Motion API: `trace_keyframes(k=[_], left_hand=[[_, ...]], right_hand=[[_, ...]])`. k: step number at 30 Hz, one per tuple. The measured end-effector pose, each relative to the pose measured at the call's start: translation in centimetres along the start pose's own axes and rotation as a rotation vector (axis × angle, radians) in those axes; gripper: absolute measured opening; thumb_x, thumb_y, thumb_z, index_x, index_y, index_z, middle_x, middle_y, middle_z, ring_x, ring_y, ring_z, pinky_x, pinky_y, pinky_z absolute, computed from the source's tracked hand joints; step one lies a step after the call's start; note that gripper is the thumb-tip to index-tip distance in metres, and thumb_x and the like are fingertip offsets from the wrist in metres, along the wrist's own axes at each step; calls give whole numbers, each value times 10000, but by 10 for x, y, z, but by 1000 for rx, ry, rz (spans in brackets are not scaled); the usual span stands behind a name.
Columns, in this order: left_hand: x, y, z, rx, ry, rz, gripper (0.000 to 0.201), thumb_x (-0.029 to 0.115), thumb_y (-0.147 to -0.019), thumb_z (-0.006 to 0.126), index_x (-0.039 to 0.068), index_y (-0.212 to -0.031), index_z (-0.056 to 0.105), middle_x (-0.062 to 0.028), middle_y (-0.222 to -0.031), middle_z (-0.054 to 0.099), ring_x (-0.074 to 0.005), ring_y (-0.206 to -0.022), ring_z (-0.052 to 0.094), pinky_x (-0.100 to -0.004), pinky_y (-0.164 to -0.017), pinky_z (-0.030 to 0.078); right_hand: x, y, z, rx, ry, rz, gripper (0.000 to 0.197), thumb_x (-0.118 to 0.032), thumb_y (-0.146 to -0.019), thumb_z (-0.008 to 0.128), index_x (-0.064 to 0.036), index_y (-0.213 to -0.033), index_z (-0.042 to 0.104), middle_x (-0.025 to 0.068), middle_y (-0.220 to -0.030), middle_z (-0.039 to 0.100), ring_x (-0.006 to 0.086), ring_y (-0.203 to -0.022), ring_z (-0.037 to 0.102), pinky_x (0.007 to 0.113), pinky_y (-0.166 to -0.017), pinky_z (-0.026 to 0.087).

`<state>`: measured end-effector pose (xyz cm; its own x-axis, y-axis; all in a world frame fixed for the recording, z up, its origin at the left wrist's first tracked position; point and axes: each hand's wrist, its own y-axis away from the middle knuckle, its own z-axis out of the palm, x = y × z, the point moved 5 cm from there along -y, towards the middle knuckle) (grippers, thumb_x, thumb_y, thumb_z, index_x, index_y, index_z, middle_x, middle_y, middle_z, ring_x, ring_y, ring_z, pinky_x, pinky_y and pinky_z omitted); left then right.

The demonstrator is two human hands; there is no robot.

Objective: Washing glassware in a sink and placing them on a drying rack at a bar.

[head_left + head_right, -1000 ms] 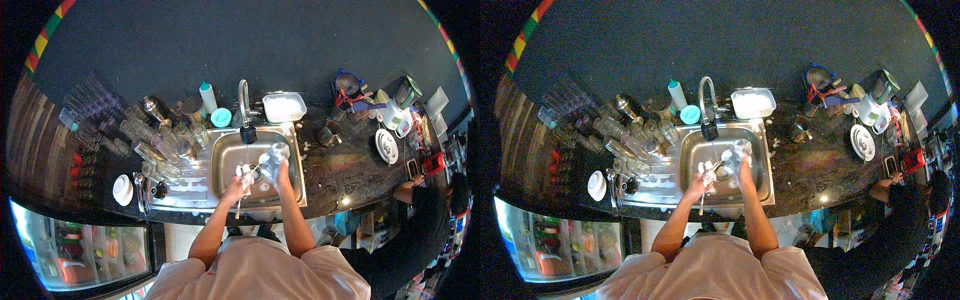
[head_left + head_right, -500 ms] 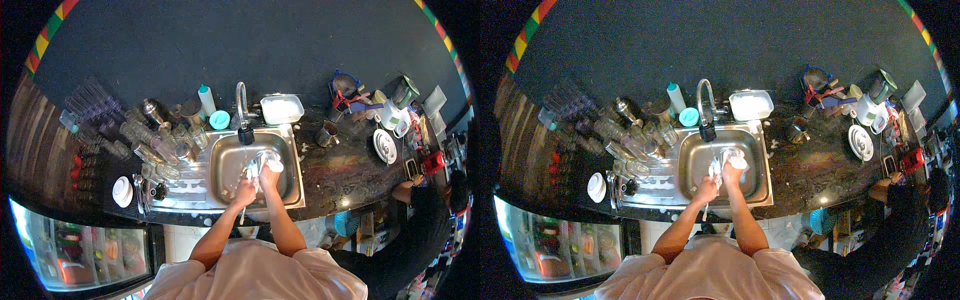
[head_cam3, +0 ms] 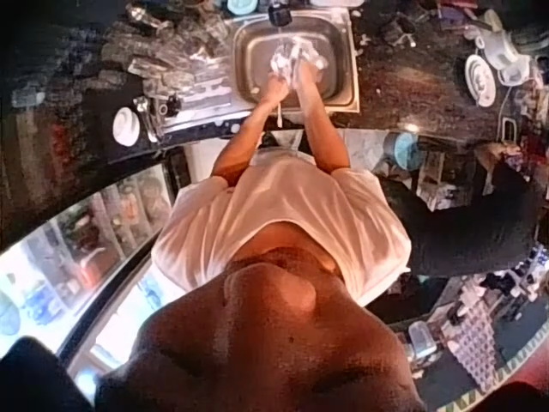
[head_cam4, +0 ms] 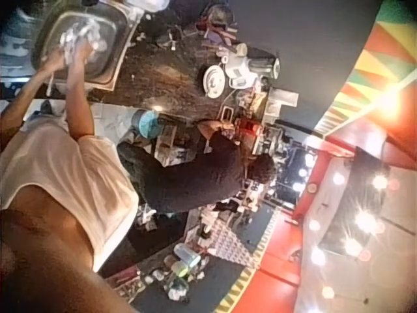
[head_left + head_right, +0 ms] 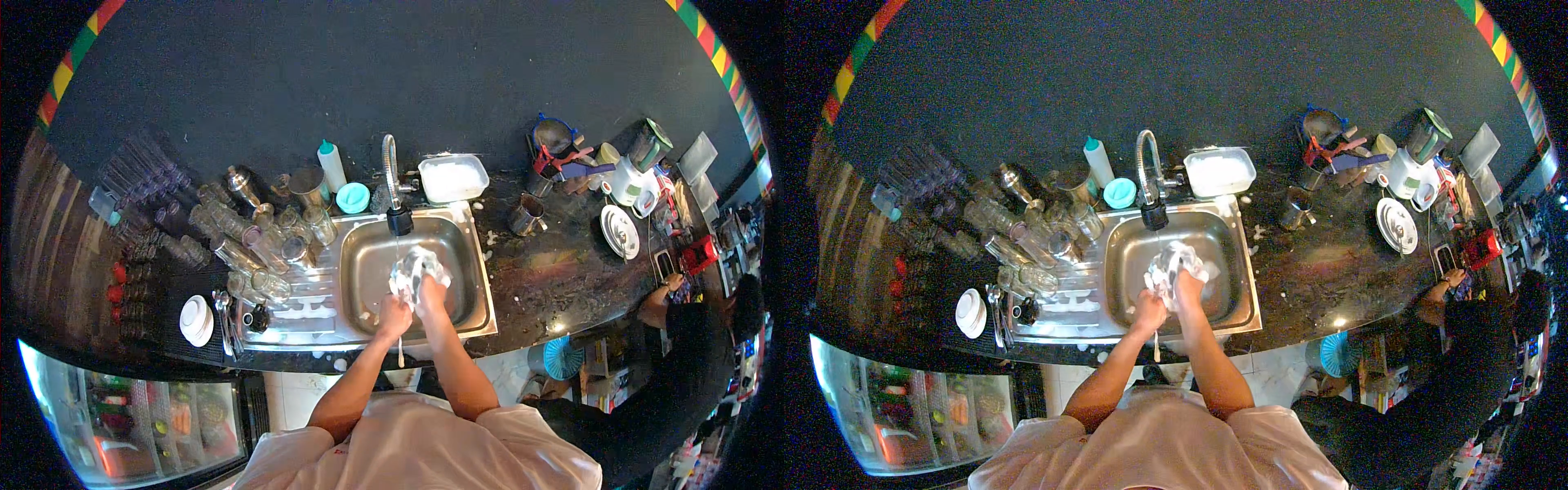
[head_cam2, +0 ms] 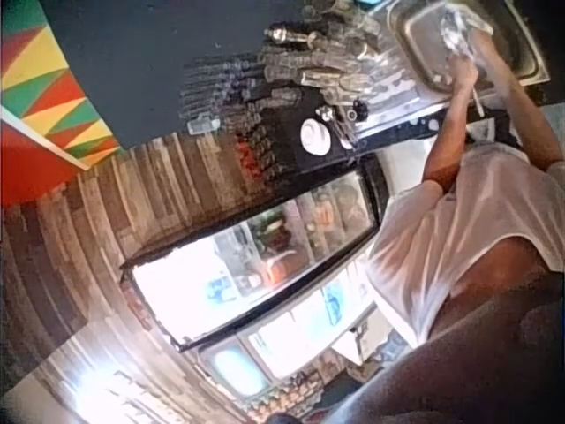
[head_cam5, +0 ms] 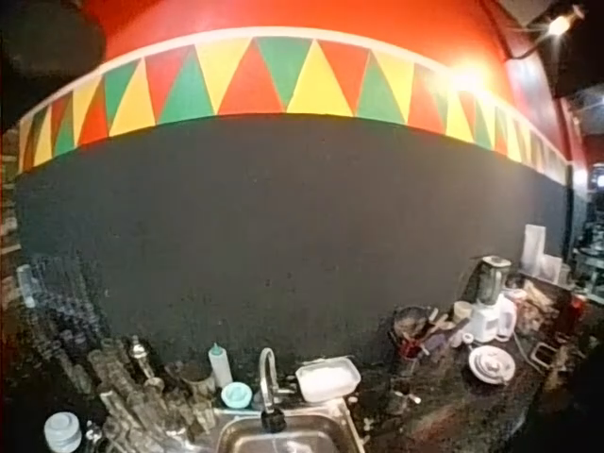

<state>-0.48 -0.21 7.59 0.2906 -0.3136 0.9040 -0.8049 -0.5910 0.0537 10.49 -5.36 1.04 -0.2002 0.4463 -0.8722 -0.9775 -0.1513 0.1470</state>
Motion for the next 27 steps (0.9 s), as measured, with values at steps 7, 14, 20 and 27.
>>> trace_keyframes(k=[7, 14, 20, 27], left_hand=[[-37, -3, -8, -20, -139, 30, 182, 36, -655, 466, -36, -790, 564, -258, -730, 556, -405, -718, 541, -448, -653, 434], [-49, 3, -27, 57, -123, 133, 173, 49, -696, 465, -61, -795, 554, -254, -704, 557, -426, -697, 530, -466, -672, 422], [-9, 12, -29, 337, -467, 450, 90, 5, -640, 475, -29, -625, 557, -200, -557, 535, -375, -541, 535, -436, -508, 425], [-21, -3, -45, 361, -422, 127, 131, 77, -613, 508, -14, -550, 578, -217, -563, 552, -366, -519, 556, -430, -504, 461]], right_hand=[[11, 18, 14, -24, -80, 487, 144, -146, -786, 540, -55, -898, 550, 44, -721, 568, 157, -620, 556, 277, -533, 457], [9, 37, 41, -371, -206, 566, 182, -159, -783, 487, -56, -927, 530, 83, -800, 582, 214, -669, 569, 321, -596, 486], [56, 41, 24, -130, -164, 496, 226, -167, -812, 486, -10, -972, 512, 76, -853, 557, 186, -750, 555, 308, -630, 475], [29, 50, 37, -377, -257, 610, 218, -208, -832, 444, -64, -965, 540, 66, -844, 603, 177, -755, 588, 309, -686, 480]])
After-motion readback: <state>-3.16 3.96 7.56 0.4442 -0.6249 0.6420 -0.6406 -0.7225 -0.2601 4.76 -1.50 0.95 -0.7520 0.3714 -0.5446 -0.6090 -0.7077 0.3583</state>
